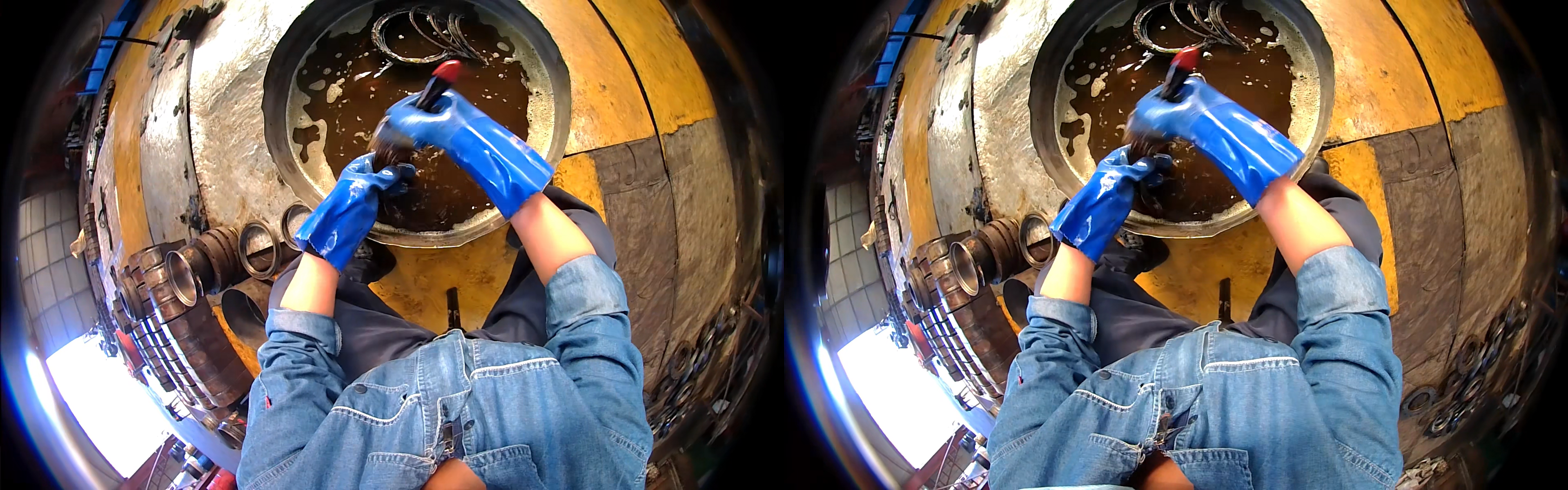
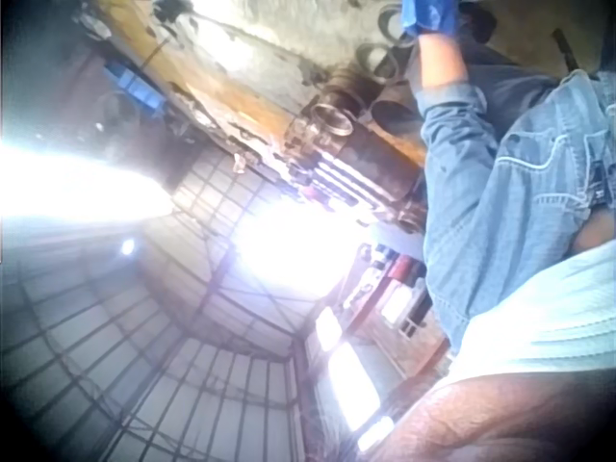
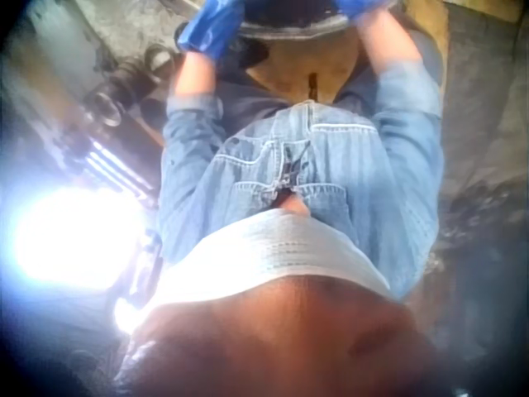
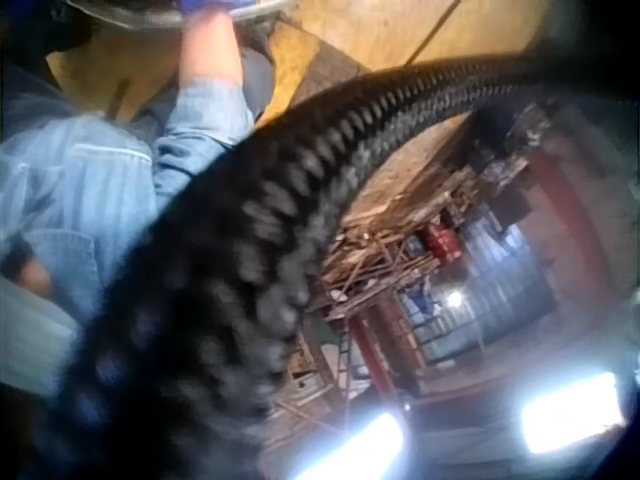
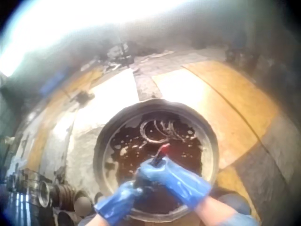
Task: The person cleans circular metal rings in a basin filled with dark liquid using a brush. They pick up the rings one at a time, scrub them with the brush, and then place them back into the liquid or onto a nearby surface.
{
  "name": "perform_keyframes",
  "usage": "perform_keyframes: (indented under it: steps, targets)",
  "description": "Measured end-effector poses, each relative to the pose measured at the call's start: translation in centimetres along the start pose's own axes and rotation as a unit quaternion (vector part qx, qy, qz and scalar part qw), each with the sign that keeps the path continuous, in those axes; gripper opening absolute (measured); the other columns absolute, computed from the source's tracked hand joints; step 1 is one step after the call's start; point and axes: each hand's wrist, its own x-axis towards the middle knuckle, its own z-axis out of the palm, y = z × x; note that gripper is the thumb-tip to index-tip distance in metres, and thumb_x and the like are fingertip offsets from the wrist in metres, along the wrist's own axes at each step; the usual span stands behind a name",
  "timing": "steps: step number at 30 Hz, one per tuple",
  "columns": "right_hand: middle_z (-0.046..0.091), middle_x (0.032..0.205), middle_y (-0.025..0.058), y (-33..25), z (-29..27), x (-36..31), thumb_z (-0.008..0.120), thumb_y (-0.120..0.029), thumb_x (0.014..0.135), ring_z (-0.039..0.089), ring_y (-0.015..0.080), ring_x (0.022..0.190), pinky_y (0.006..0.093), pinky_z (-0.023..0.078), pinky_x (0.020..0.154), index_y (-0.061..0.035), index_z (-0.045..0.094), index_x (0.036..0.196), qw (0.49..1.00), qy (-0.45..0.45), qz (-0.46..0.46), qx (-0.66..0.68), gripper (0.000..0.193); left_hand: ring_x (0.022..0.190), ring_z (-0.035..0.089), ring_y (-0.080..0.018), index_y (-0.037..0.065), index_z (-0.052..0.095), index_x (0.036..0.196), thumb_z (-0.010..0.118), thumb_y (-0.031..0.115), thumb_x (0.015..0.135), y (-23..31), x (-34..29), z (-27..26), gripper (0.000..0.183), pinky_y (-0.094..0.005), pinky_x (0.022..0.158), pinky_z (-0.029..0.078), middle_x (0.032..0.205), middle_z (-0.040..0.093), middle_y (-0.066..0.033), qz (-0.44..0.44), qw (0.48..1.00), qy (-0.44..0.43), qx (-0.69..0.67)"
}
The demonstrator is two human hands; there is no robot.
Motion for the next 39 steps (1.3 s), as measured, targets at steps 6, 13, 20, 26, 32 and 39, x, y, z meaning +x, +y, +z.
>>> perform_keyframes:
  steps: [6,13,20,26,32,39]
  targets:
    - [0.062,0.07,0.0034,2.5,-0.8,-1.4,0.064,-0.029,0.088,0.057,0.0145,0.068,0.0318,0.046,0.066,-0.008,0.066,0.074,0.997,0.06,0.001,-0.054,0.026,0.093,0.072,-0.0205,-0.004,0.063,0.131,0.068,0.006,0.099,1.0,-0.4,1.0,0.033,-0.0325,0.084,0.059,0.114,0.075,-0.015,-0.015,1.0,-0.008,0.003]
    - [0.074,0.096,0.0243,4.5,-2.8,-3.7,0.065,-0.039,0.086,0.073,0.0358,0.092,0.0433,0.055,0.085,0.0018,0.073,0.102,0.972,0.218,0.062,-0.069,0.045,0.087,0.071,-0.0213,-0.006,0.068,0.123,0.068,0.009,0.1,2.0,-0.4,2.6,0.028,-0.032,0.078,0.059,0.103,0.075,-0.0142,-0.096,0.991,0.018,0.087]
    - [0.076,0.094,0.0164,5.5,-6.4,-4.1,0.064,-0.034,0.088,0.071,0.0238,0.085,0.0397,0.054,0.081,-0.0025,0.077,0.11,0.973,0.227,-0.033,0.035,0.04,0.096,0.072,-0.0232,-0.009,0.06,0.137,0.07,0.017,0.101,2.1,1.4,4.4,0.045,-0.0352,0.088,0.059,0.107,0.075,-0.0129,-0.038,0.997,-0.066,-0.02]
    - [0.074,0.091,0.0102,4.4,-6.5,-4.3,0.061,-0.027,0.091,0.067,0.0192,0.082,0.0366,0.052,0.077,-0.0018,0.074,0.105,0.976,0.2,-0.042,0.076,0.032,0.108,0.072,-0.0271,-0.006,0.058,0.138,0.07,0.005,0.098,-0.5,2.1,2.1,0.044,-0.0382,0.098,0.058,0.125,0.072,-0.0185,-0.019,0.996,-0.055,-0.064]
    - [0.071,0.087,0.0041,2.4,-2.6,0.1,0.057,-0.02,0.094,0.063,0.0145,0.079,0.0335,0.05,0.074,-0.0011,0.072,0.1,0.96,-0.018,-0.048,0.276,0.025,0.101,0.072,-0.0219,-0.007,0.062,0.133,0.066,0.006,0.1,-1.6,1.9,-1.0,0.035,-0.034,0.094,0.059,0.122,0.072,-0.0172,-0.041,0.999,-0.005,-0.028]
    - [0.058,0.068,-0.0024,2.8,1.0,-1.7,0.066,-0.031,0.091,0.05,0.0078,0.068,0.0307,0.044,0.066,-0.0084,0.062,0.069,0.998,0.044,0.001,0.039,0.031,0.099,0.072,-0.0211,-0.008,0.064,0.131,0.063,0.004,0.102,-1.2,0.4,-1.2,0.031,-0.0317,0.093,0.059,0.119,0.073,-0.0156,-0.049,0.996,-0.007,-0.072]
